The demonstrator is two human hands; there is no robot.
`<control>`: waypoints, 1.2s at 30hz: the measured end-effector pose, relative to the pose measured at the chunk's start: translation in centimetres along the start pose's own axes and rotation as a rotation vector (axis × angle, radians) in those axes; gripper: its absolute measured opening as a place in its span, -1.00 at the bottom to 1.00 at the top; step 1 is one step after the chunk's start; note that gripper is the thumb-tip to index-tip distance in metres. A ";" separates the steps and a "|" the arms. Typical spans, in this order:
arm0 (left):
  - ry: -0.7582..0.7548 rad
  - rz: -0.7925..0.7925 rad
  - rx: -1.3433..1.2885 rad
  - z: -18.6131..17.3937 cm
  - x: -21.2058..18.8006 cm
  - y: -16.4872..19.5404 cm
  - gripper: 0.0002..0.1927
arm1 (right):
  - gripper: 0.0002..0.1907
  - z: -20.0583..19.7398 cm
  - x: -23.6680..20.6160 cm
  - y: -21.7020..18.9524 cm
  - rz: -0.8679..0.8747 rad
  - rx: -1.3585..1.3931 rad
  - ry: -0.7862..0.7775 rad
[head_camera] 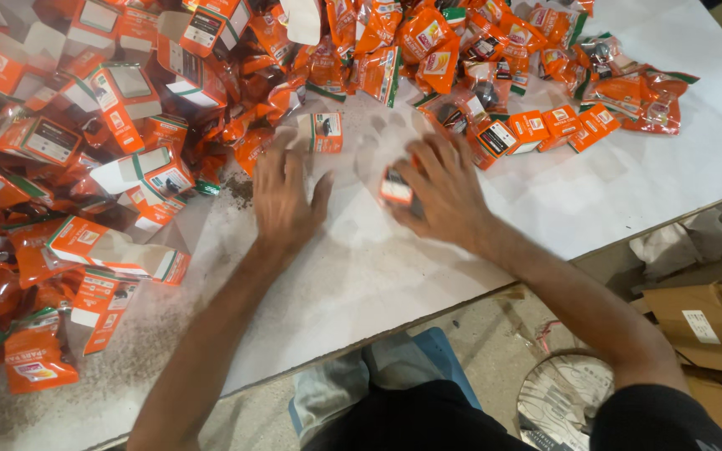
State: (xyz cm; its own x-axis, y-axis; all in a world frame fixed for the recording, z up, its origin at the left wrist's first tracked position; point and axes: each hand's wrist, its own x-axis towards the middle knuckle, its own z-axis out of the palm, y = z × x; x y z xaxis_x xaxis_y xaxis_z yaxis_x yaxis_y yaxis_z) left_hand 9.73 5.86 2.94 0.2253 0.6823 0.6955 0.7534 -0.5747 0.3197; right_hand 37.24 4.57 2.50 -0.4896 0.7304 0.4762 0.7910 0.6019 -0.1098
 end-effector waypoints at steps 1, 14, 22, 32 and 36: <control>0.020 -0.013 0.016 0.8 1.0 -0.1 -0.34 | -0.39 -0.4 -1.6 0.0 -0.019 -0.053 0.020; -0.151 0.212 -0.101 2.0 -0.5 1.6 -0.50 | 0.01 -2.2 -2.7 3.1 0.041 0.005 0.258; -0.248 0.238 0.005 -5.4 0.5 -2.1 -0.21 | -0.30 3.7 3.0 -4.7 0.260 0.839 -0.205; -0.460 0.236 0.443 -3.6 2.6 -5.7 -0.71 | -0.38 3.8 2.8 -4.8 0.094 0.704 -0.143; -0.249 0.294 0.353 -4.8 0.9 -4.1 -0.35 | -0.42 3.7 2.6 -4.8 0.038 0.682 -0.089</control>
State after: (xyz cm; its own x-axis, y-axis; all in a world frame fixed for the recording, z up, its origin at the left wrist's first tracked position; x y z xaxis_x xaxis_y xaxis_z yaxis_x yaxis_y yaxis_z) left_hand 3.90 6.66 5.38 0.5665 0.6266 0.5351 0.7890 -0.6000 -0.1327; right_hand 30.77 4.79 1.02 -0.5175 0.7609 0.3914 0.4143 0.6230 -0.6634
